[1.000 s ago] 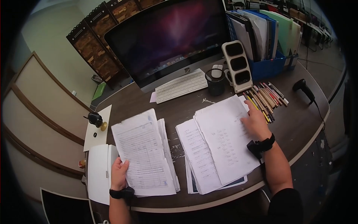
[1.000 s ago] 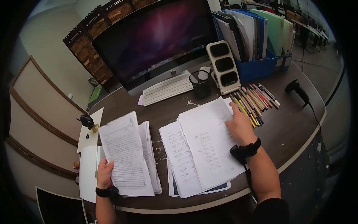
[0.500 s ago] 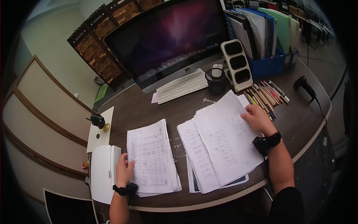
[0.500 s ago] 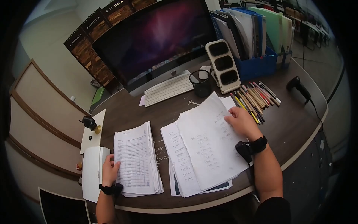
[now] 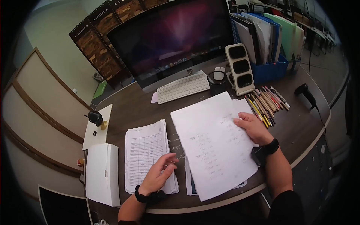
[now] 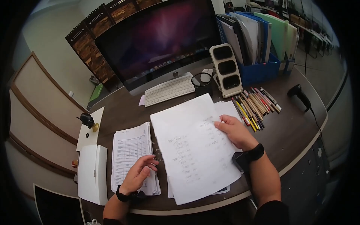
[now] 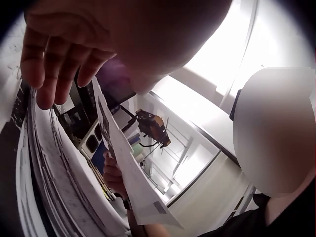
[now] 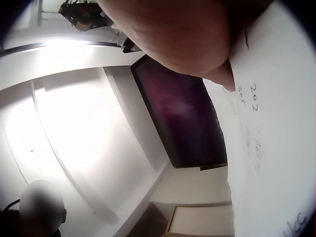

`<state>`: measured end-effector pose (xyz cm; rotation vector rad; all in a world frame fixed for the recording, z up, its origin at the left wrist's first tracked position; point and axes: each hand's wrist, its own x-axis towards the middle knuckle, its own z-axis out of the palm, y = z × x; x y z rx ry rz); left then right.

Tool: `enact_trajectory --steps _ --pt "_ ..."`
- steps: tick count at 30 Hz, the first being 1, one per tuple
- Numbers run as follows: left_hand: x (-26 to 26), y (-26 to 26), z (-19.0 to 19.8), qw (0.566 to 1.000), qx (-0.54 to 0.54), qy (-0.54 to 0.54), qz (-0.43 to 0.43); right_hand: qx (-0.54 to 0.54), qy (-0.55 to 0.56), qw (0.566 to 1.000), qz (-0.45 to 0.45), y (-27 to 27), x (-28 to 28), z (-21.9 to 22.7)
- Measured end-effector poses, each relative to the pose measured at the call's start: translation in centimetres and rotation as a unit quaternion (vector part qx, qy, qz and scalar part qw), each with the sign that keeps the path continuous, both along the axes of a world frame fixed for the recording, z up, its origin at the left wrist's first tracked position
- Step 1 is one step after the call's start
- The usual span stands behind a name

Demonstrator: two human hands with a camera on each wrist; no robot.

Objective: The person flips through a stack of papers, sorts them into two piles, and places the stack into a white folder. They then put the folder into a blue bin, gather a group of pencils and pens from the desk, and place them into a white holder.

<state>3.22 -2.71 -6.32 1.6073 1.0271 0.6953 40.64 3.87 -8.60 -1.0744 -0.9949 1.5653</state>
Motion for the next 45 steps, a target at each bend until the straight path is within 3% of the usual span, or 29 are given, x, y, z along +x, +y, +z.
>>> enact_trajectory --steps 3,6,7,10,12,13,15,16,17,18,19,21,22,24,26,30,33,40,42,43,45 --pt "1.2 0.6 -0.1 0.98 -0.126 -0.154 -0.029 -0.004 -0.009 0.999 0.045 -0.6 -1.6 -0.3" --pt "1.9 0.9 0.6 0.977 -0.196 -0.077 0.006 -0.011 0.002 0.997 0.075 -1.2 -2.9 -0.3" --pt "3.3 0.5 1.2 0.976 -0.171 -0.132 0.031 -0.018 0.007 0.997 0.074 -1.5 -3.4 0.0" --pt "2.6 0.6 -1.0 0.984 -0.135 -0.102 0.062 -0.026 0.02 0.997 0.072 -1.9 -3.9 0.7" --pt "1.8 0.7 -1.7 0.986 -0.127 -0.081 0.076 -0.051 -0.087 0.985 0.14 -1.7 -3.1 1.1" --pt "1.4 0.8 -2.0 0.987 -0.115 -0.059 0.092 -0.055 -0.088 0.985 0.139 -1.4 -2.8 0.9" --pt "1.0 0.9 -2.7 0.983 -0.124 -0.081 0.105 0.01 -0.117 0.993 0.014 -0.7 -1.9 0.1" --pt "0.8 1.1 -2.9 0.98 -0.127 -0.102 0.118 0.006 -0.118 0.993 0.012 -0.1 -1.1 -0.5" --pt "0.6 1.1 -3.1 0.981 -0.114 -0.094 0.124 0.087 -0.285 0.952 -0.076 0.5 -0.1 -1.2" --pt "0.5 1.2 -3.2 0.981 -0.118 -0.095 0.123 0.163 -0.44 0.869 -0.158 0.9 0.7 -1.9" --pt "0.4 1.3 -3.4 0.98 -0.108 -0.108 0.131 0.161 -0.442 0.868 -0.158 1.2 1.5 -2.4" --pt "0.2 1.5 -3.7 0.978 -0.099 -0.123 0.138 0.185 -0.531 0.796 -0.226 1.5 2.5 -3.1" --pt "0.1 1.6 -3.8 0.975 -0.099 -0.127 0.152 0.184 -0.533 0.795 -0.225 1.4 2.7 -3.3" --pt "0.2 1.6 -4.1 0.972 -0.101 -0.134 0.167 0.212 -0.651 0.693 -0.225 1.1 2.8 -3.7" --pt "0.5 1.8 -4.2 0.959 -0.104 -0.186 0.186 0.193 -0.661 0.695 -0.209 0.7 2.2 -3.0" --pt "0.2 2.0 -4.7 0.957 -0.119 -0.191 0.18 0.15 -0.675 0.698 -0.184 0.6 1.9 -2.4" --pt "0.1 2.0 -5.2 0.954 -0.13 -0.198 0.182 0.178 -0.652 0.716 -0.175 0.6 2.1 -2.9" --pt "0.2 2.2 -5.4 0.955 -0.135 -0.21 0.158 0.183 -0.659 0.71 -0.169 0.6 1.8 -2.2" --pt "0.2 2.2 -5.4 0.956 -0.131 -0.211 0.156 0.169 -0.595 0.759 -0.203 0.7 1.6 -2.2" --pt "0.2 2.2 -5.2 0.957 -0.134 -0.208 0.151 0.172 -0.595 0.759 -0.201 0.7 1.4 -1.5" --pt "0.1 2.1 -5.1 0.958 -0.138 -0.206 0.148 0.102 -0.545 0.817 -0.16 0.4 1.1 0.5"
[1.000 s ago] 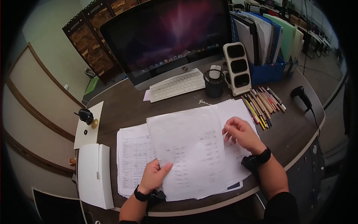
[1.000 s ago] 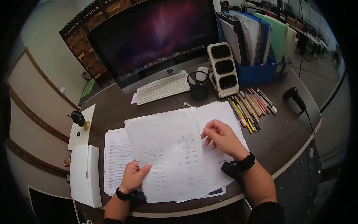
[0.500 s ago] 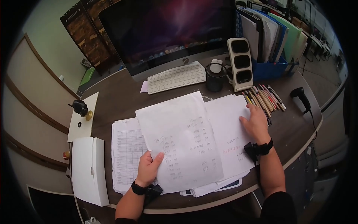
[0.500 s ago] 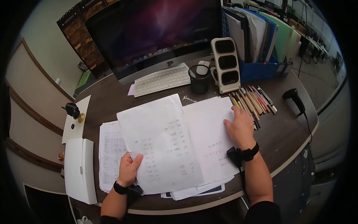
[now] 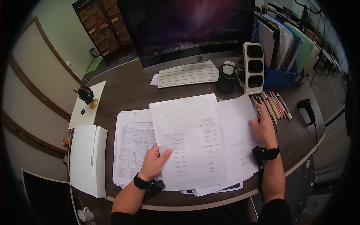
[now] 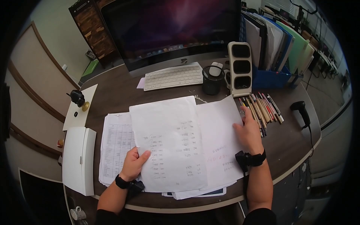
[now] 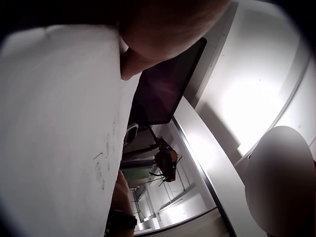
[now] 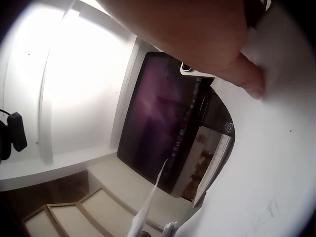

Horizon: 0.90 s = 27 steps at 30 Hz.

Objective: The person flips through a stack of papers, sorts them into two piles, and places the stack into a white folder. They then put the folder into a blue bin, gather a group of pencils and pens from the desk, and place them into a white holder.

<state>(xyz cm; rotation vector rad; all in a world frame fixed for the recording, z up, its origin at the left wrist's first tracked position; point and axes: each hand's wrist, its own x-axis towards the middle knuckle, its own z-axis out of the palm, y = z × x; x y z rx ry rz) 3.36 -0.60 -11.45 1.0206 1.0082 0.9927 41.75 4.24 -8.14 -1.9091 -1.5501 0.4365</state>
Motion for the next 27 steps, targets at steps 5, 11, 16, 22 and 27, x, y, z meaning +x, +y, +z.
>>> enact_trajectory --steps 5,11,16,22,27 --pt "0.0 0.0 0.0 1.0 0.006 0.012 -0.003 -0.003 0.243 0.968 0.069 1.2 1.5 -2.5" --pt "0.0 -0.1 -0.1 1.0 0.009 0.015 -0.001 -0.047 0.299 0.949 0.082 0.9 0.6 -1.6" --pt "0.0 0.0 -0.2 1.0 0.01 0.017 0.0 -0.181 0.175 0.963 0.095 0.1 0.3 0.4" --pt "0.0 0.0 -0.1 1.0 0.0 0.014 0.001 -0.158 0.268 0.94 0.142 0.3 1.3 -0.2" --pt "0.0 0.0 -0.4 1.0 -0.003 0.0 0.01 -0.057 0.413 0.899 0.135 0.3 0.9 -0.1"
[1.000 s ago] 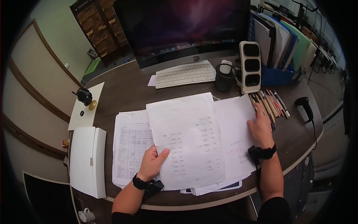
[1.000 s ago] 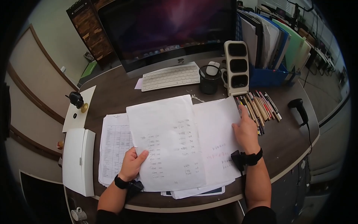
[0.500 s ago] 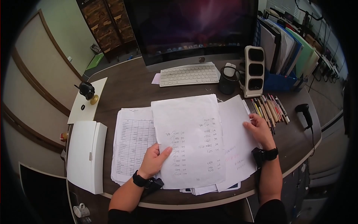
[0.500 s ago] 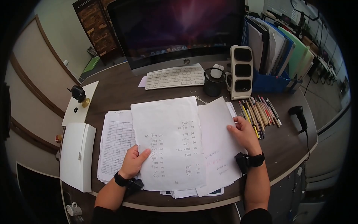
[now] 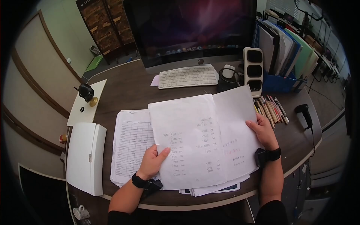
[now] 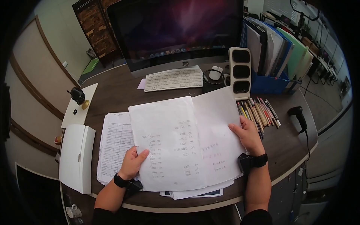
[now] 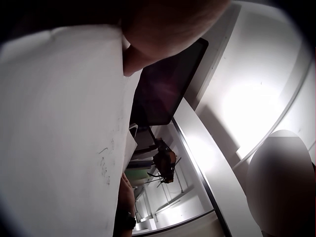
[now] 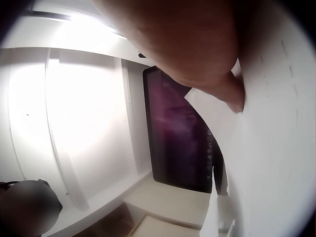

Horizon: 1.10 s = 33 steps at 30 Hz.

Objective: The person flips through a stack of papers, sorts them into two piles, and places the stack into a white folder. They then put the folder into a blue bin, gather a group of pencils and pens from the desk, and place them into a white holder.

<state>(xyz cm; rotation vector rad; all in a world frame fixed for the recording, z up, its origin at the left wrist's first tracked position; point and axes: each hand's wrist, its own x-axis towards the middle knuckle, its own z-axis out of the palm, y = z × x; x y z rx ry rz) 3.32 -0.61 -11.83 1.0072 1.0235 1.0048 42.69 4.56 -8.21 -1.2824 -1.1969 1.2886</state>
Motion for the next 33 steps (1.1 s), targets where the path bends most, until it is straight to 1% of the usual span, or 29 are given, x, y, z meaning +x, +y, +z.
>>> enact_trajectory --steps 10,13,14,17,18,20,21,23,24,27,28,30,32,33 --pt "0.1 0.0 0.1 0.999 -0.003 -0.03 0.011 0.013 0.041 0.999 -0.001 0.0 -0.7 -0.7" --pt "0.2 -0.1 0.2 1.0 0.01 -0.022 0.014 -0.006 0.058 0.997 0.057 -0.2 -1.5 -1.1" --pt "0.2 -0.1 0.2 1.0 0.019 -0.014 0.015 -0.004 0.057 0.997 0.058 -0.4 -2.0 -1.0" --pt "0.3 -0.3 0.4 0.999 0.033 0.001 0.018 -0.054 0.108 0.987 0.107 -1.0 -3.4 -0.8" --pt "0.3 -0.4 0.4 0.999 0.034 0.0 0.019 -0.053 0.107 0.987 0.108 -1.2 -3.9 -0.7" --pt "0.4 -0.3 0.5 0.999 0.045 0.002 0.02 -0.084 0.155 0.98 0.094 -1.6 -4.9 -0.2" --pt "0.5 -0.3 0.6 0.999 0.047 0.0 0.022 -0.083 0.153 0.98 0.095 -1.6 -4.9 -0.2" --pt "0.7 -0.2 0.8 0.998 0.054 -0.012 0.008 -0.123 0.144 0.97 0.154 -1.8 -4.8 -0.3" --pt "0.9 -0.2 0.9 0.998 0.056 -0.013 0.01 -0.122 0.142 0.97 0.156 -2.0 -5.1 -0.3" --pt "1.5 -0.3 1.1 0.997 0.077 -0.016 0.016 -0.14 0.184 0.958 0.169 -2.6 -6.4 0.3" --pt "1.7 -0.4 1.3 0.997 0.077 -0.01 0.011 -0.14 0.182 0.958 0.171 -2.6 -6.5 0.3" --pt "1.7 -0.5 1.3 0.997 0.078 -0.006 0.007 -0.155 0.204 0.945 0.202 -2.7 -6.6 0.1" --pt "1.6 -0.6 0.9 0.997 0.067 -0.002 -0.024 -0.155 0.203 0.943 0.212 -3.0 -6.7 0.0" --pt "1.5 -0.6 0.9 0.997 0.068 -0.003 -0.021 -0.154 0.205 0.941 0.221 -3.2 -6.8 0.0"
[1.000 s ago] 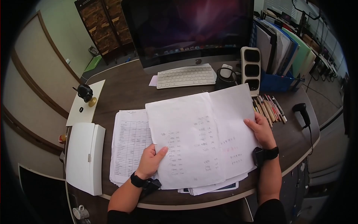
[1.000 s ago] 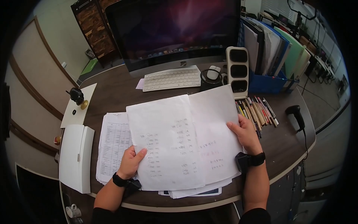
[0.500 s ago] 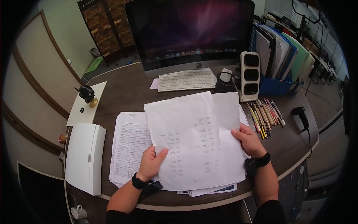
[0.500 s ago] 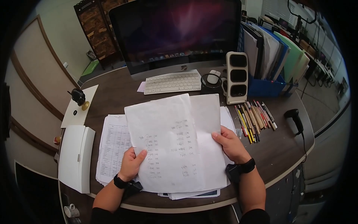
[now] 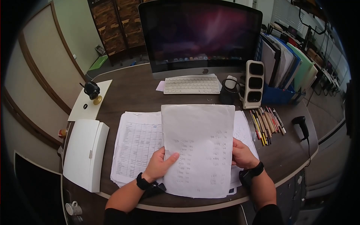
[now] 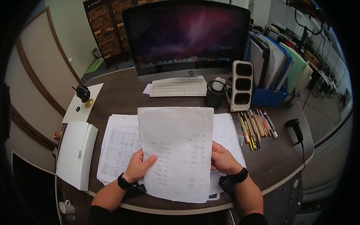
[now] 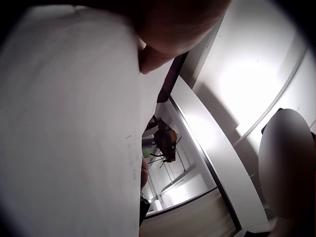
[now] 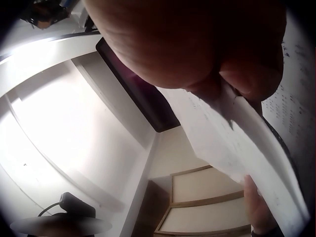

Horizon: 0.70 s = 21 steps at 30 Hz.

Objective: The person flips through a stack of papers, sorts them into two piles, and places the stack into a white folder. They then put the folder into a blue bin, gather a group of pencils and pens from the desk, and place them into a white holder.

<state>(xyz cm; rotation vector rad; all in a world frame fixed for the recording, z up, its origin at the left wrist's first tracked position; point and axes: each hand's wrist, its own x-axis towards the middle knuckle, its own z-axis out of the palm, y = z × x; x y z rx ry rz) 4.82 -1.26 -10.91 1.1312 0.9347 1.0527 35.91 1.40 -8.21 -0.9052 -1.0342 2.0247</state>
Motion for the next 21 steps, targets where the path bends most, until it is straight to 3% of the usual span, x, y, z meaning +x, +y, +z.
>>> enact_trajectory --steps 4,6,9,10,11,13,18,21 --pt "-0.2 -0.1 -0.1 0.999 -0.037 0.025 -0.021 0.016 -0.051 0.998 -0.019 0.2 0.2 -0.7" --pt "-0.3 -0.1 -0.3 0.999 -0.035 0.015 -0.013 -0.038 0.042 0.996 -0.066 0.5 0.1 0.1" --pt "-0.3 0.0 -0.5 0.999 -0.021 0.027 0.001 0.019 0.015 0.997 -0.071 0.7 0.7 -1.5" --pt "-0.3 0.1 -0.5 1.0 -0.014 0.02 -0.008 0.107 -0.128 0.985 -0.035 0.2 0.3 -0.4" --pt "-0.3 0.1 -0.5 1.0 -0.007 0.014 -0.017 0.107 -0.129 0.985 -0.028 0.1 -0.2 0.1" --pt "-0.3 0.0 0.2 1.0 -0.005 0.016 -0.024 0.1 -0.231 0.965 -0.074 -0.1 -1.0 0.4" --pt "-0.3 -0.1 0.9 0.998 -0.02 -0.016 -0.056 0.107 -0.112 0.974 -0.167 0.7 -0.2 -0.7" --pt "-0.7 0.0 0.4 0.993 -0.021 0.019 -0.118 0.108 -0.071 0.977 -0.17 0.8 -0.2 -0.4"
